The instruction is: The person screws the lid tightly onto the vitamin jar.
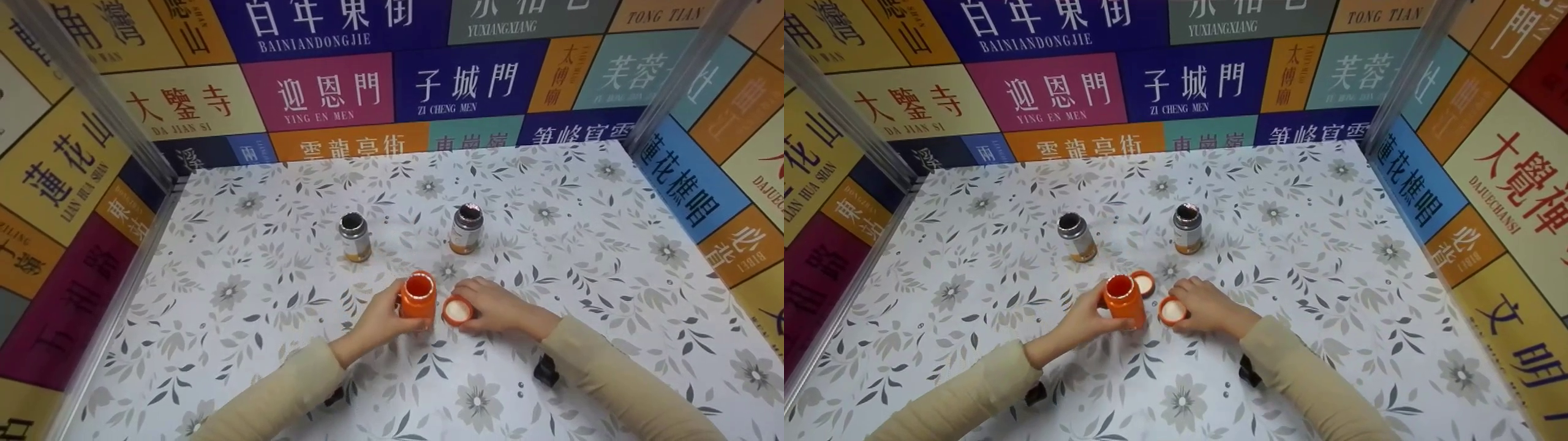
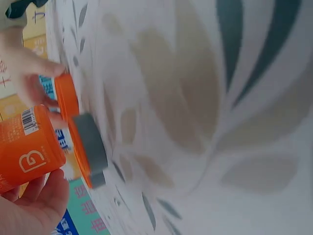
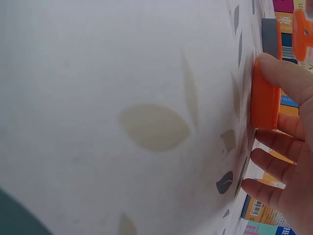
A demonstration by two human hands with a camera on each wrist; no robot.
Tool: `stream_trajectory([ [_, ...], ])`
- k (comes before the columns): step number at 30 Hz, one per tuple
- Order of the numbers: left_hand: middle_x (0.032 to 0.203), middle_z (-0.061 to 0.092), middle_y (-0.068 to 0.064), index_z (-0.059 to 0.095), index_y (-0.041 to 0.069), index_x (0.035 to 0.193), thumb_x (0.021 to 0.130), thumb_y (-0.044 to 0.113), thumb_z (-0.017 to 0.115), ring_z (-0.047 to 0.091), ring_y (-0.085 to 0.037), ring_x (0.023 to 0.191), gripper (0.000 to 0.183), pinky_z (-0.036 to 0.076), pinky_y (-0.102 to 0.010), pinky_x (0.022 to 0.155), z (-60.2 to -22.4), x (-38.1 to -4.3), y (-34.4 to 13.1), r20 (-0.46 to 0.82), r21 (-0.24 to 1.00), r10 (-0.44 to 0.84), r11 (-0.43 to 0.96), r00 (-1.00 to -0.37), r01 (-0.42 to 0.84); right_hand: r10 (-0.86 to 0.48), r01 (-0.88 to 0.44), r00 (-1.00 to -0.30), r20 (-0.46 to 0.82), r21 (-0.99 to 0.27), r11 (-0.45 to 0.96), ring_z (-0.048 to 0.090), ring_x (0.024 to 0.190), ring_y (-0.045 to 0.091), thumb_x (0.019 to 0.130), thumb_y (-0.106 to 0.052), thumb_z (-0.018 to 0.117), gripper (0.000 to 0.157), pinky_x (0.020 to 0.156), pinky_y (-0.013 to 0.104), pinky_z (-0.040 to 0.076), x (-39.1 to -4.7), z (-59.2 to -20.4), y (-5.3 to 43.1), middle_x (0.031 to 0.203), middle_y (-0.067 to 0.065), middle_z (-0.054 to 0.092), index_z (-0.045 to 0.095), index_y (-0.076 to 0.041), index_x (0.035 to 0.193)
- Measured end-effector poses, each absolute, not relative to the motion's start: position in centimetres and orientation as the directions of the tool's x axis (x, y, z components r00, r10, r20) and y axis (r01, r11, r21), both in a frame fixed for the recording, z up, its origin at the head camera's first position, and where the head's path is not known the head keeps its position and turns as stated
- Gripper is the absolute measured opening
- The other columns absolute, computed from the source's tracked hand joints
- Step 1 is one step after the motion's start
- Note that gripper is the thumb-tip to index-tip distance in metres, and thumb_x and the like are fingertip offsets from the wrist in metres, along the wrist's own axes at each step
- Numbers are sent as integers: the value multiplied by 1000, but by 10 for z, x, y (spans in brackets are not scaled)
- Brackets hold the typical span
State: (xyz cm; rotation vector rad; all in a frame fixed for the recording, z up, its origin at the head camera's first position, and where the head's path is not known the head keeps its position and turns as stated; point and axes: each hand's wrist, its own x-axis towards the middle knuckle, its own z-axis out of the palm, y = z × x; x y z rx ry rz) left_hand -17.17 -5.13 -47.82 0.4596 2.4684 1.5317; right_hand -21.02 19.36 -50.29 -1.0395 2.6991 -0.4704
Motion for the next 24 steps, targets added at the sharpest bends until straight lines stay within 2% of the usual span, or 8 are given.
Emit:
stream_trajectory([
  [6,110,61,-2,51,11,118,68,17,77,58,-14,92,57,49,-26,80,-488,-157,-42,63,888,417,392,-907,242,-682,-617,-729,-52,-382,688,50,108,29,70,-31,72,55,95,44,40,-211,-503,194,116,13,55,54,-5,115],
  [12,112,60,-2,51,10,119,69,14,76,56,-12,99,56,46,-27,88,-492,-148,-36,139,882,416,360,-899,303,-670,-594,-742,8,-471,652,52,104,28,71,-25,72,52,90,44,42,-213,-498,198,112,13,56,54,-4,115],
  [17,116,59,0,50,12,122,69,18,77,55,-10,105,59,44,-27,92,-489,-138,-29,150,846,492,384,-857,369,-651,-580,-759,35,-491,650,53,101,26,72,-23,72,52,88,43,43,-214,-493,202,109,12,58,54,-4,116],
  [19,118,59,1,51,12,122,70,19,77,54,-10,108,59,43,-27,94,-490,-137,-27,139,842,509,391,-849,372,-644,-570,-765,25,-494,657,53,102,26,72,-23,72,54,89,43,43,-215,-493,203,111,12,58,53,-3,118],
  [24,117,59,-1,50,10,121,70,16,77,54,-12,106,58,42,-28,95,-498,-144,-24,103,852,473,412,-875,323,-649,-568,-760,29,-515,642,53,102,24,73,-24,71,53,88,42,43,-215,-490,204,110,11,58,53,-4,118],
])
